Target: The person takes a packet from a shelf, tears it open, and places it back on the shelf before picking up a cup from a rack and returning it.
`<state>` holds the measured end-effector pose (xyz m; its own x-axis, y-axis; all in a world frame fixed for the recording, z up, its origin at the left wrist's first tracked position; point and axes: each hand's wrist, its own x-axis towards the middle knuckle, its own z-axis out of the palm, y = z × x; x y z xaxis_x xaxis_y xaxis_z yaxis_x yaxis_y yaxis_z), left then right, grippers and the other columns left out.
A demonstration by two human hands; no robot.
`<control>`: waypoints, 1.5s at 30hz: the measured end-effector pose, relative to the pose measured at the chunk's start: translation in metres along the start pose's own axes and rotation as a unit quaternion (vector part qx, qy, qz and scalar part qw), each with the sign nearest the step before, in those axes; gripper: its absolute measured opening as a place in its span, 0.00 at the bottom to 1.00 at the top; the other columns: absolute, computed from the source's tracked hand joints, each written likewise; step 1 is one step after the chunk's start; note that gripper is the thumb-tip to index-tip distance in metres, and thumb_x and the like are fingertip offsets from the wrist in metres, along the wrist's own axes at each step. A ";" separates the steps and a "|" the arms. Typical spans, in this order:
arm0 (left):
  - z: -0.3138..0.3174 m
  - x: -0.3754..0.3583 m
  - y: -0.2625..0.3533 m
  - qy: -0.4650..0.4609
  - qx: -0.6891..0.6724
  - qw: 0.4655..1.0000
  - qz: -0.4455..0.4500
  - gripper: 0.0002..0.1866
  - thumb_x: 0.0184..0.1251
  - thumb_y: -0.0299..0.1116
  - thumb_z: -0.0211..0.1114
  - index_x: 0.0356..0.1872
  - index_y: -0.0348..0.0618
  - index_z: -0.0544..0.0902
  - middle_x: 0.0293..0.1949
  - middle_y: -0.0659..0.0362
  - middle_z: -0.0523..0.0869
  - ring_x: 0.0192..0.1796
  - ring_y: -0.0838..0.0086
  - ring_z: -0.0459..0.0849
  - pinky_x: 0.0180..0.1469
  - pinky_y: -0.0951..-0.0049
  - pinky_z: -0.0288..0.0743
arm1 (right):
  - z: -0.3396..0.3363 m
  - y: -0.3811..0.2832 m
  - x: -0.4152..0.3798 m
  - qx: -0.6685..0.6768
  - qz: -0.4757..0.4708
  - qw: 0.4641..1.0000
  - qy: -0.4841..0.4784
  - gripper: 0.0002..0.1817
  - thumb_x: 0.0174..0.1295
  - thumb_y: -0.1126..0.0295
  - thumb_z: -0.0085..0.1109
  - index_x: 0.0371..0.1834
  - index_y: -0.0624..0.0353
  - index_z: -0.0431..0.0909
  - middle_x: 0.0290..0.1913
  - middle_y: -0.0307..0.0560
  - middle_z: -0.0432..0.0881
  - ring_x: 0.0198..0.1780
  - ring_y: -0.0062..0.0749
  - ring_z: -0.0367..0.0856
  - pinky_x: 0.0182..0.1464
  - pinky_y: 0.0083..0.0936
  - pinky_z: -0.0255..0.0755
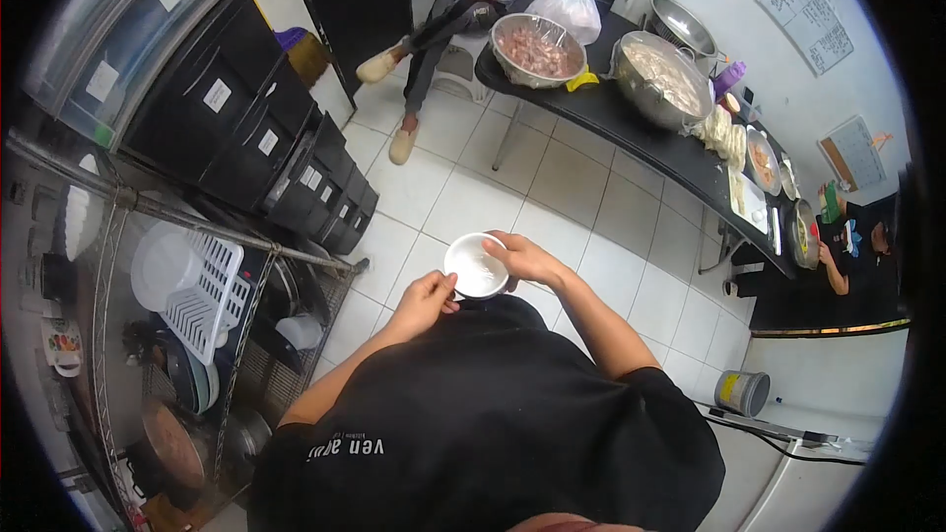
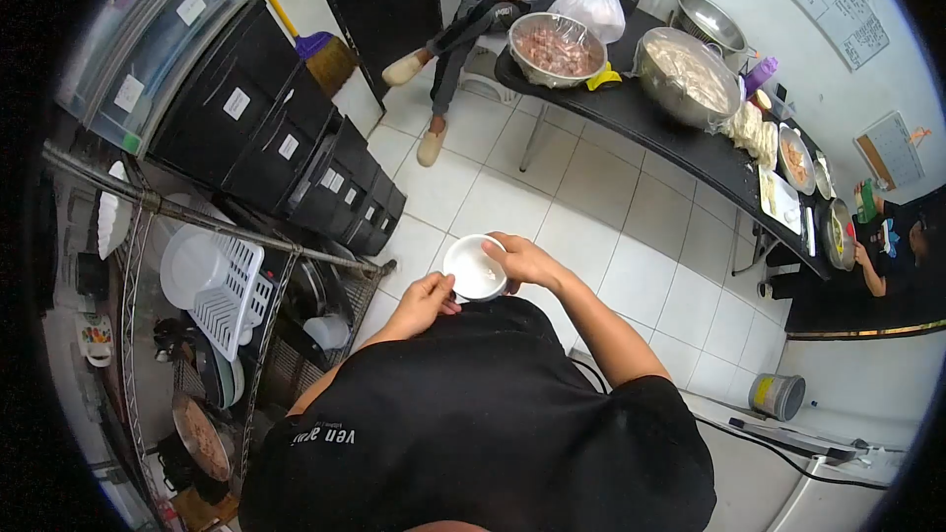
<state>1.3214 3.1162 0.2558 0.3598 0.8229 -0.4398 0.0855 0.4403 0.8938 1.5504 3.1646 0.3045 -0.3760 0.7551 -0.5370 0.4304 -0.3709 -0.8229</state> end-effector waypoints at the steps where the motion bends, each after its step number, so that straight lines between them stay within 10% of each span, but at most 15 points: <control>1: -0.001 -0.005 0.005 0.019 -0.005 1.000 0.006 0.22 0.76 0.50 0.54 0.31 0.39 0.76 0.24 0.60 0.80 0.28 0.78 0.82 0.33 0.79 0.77 | 0.006 0.007 0.006 0.014 -0.005 1.000 0.013 0.31 0.74 0.49 0.40 0.67 0.66 0.64 0.36 0.60 0.83 0.21 0.39 0.84 0.27 0.29 0.82; 37: -0.016 -0.027 -0.014 0.068 -0.006 0.998 0.004 0.18 0.71 0.45 0.63 0.28 0.39 0.78 0.21 0.62 0.80 0.25 0.79 0.82 0.30 0.80 0.77 | 0.031 -0.004 -0.001 -0.140 0.068 0.986 -0.061 0.34 0.75 0.48 0.31 0.60 0.74 0.65 0.24 0.54 0.82 0.21 0.38 0.84 0.23 0.30 0.79; 45: -0.019 -0.050 -0.017 0.133 0.042 0.989 0.055 0.13 0.65 0.34 0.64 0.24 0.36 0.78 0.21 0.59 0.81 0.24 0.78 0.81 0.28 0.78 0.76 | 0.015 -0.028 0.002 -0.188 0.008 0.972 -0.139 0.40 0.69 0.35 0.39 0.54 0.68 0.75 0.28 0.50 0.84 0.27 0.35 0.85 0.30 0.30 0.80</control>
<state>1.2846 3.0745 0.2608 0.1161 0.9346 -0.3362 0.1407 0.3196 0.9370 1.5251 3.1680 0.3233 -0.5515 0.5560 -0.6219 0.6885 -0.1176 -0.7157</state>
